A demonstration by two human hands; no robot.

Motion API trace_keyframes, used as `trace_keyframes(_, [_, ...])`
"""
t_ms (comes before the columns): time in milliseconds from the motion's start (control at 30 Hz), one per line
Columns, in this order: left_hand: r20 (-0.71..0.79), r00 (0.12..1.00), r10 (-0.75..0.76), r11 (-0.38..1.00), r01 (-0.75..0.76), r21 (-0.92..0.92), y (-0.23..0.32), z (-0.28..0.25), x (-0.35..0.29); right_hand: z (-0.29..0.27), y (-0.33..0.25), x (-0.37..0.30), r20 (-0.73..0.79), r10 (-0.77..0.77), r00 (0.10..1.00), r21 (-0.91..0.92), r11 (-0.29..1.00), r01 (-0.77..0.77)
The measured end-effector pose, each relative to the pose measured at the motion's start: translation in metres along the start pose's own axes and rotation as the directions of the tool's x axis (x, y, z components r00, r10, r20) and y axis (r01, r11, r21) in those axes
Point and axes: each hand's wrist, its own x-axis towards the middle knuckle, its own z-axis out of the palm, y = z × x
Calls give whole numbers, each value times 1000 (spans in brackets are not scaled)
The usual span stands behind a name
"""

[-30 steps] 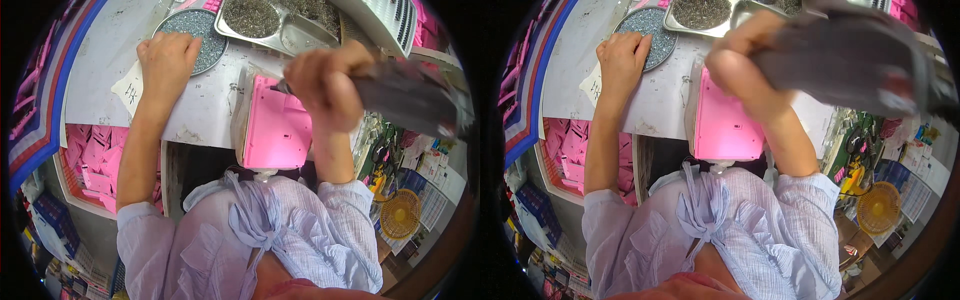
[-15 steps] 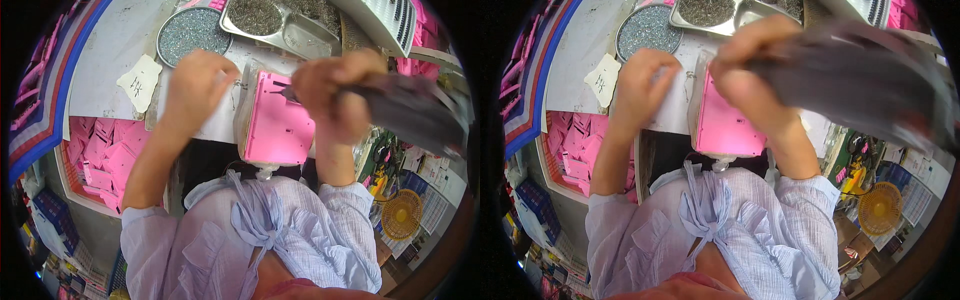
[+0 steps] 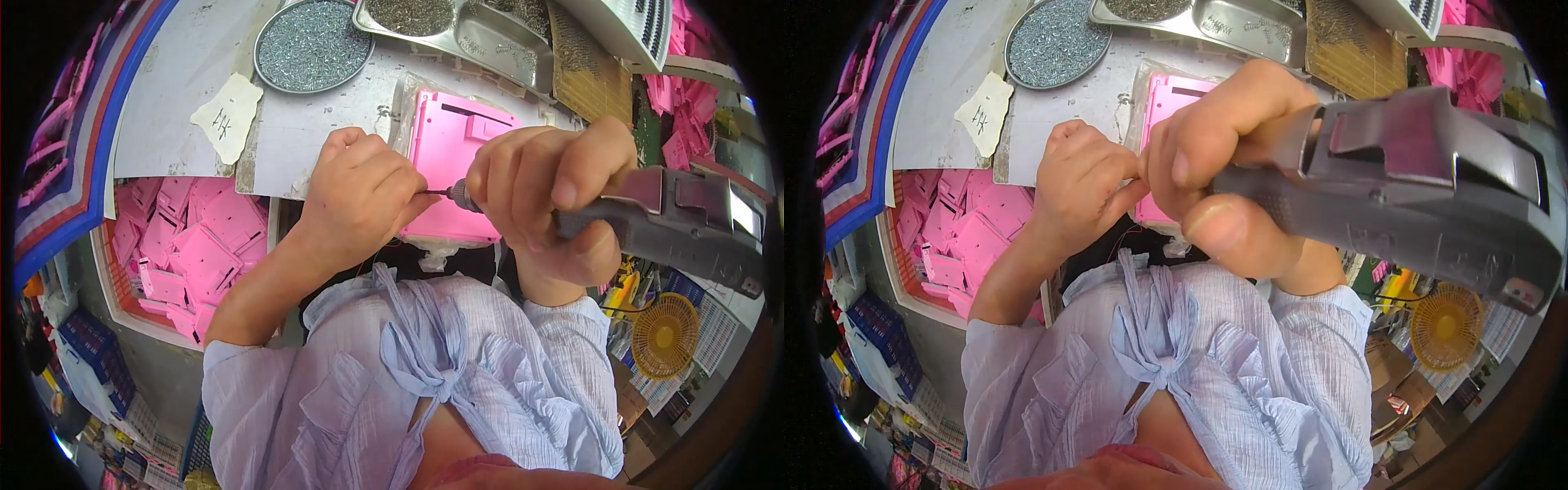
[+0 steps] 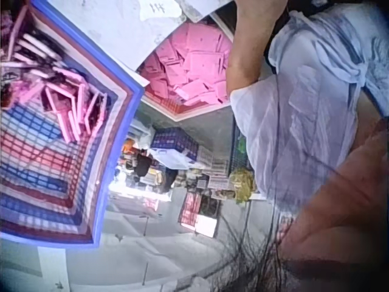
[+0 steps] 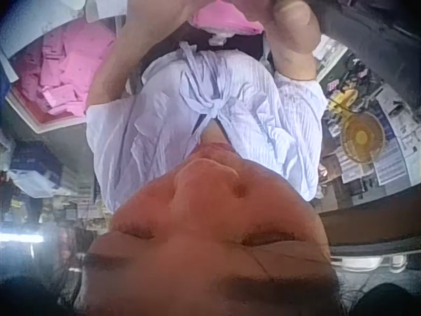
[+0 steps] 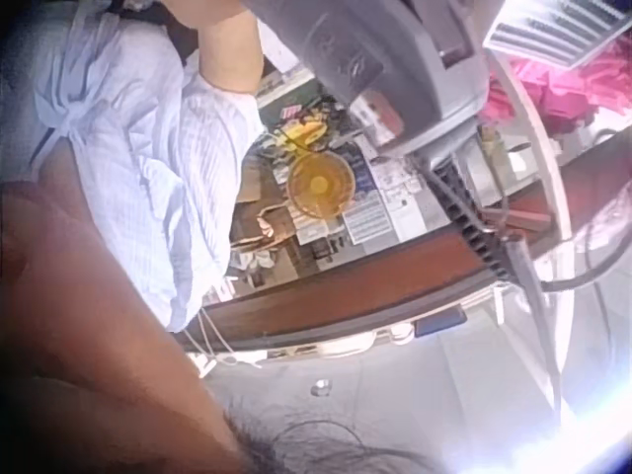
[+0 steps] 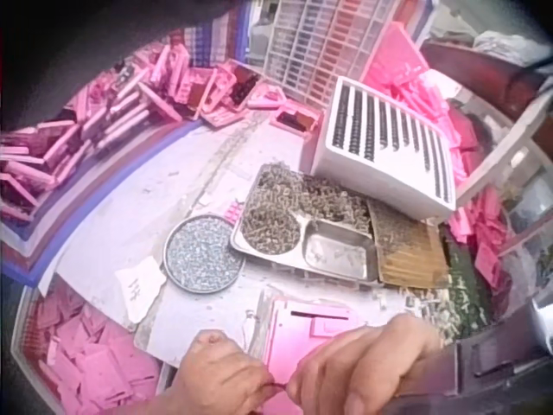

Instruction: Assemble an electronic toy by soldering components and securing the casing with screws.

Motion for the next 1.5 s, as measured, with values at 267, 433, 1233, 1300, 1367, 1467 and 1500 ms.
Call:
trace_keyframes(267, [115,992,-54,980,75,-186,4,-8,-13,14,4,-13,-88,75,993,36,997,-72])
trace_keyframes(433, [-80,906,-416,904,402,-144,-15,-20,-26,17,21,-18,-138,81,987,-57,994,-90])
trace_keyframes(1233, [-26,977,-214,959,205,-196,19,8,-43,21,7,-17,18,3,1000,-22,1000,-2])
trace_keyframes(1300, [10,984,-179,974,179,-139,19,6,-46,20,7,-21,32,6,999,17,1000,-7])
trace_keyframes(1367, [43,986,-163,978,167,-127,20,5,-47,16,9,-26,60,-2,998,124,992,-5])
trace_keyframes(1467, [140,982,-129,979,149,-140,22,-6,-34,14,21,-46,40,-25,999,139,990,19])
trace_keyframes(1500, [207,974,-93,984,121,-128,20,-11,-27,16,22,-50,20,-4,1000,87,996,2])
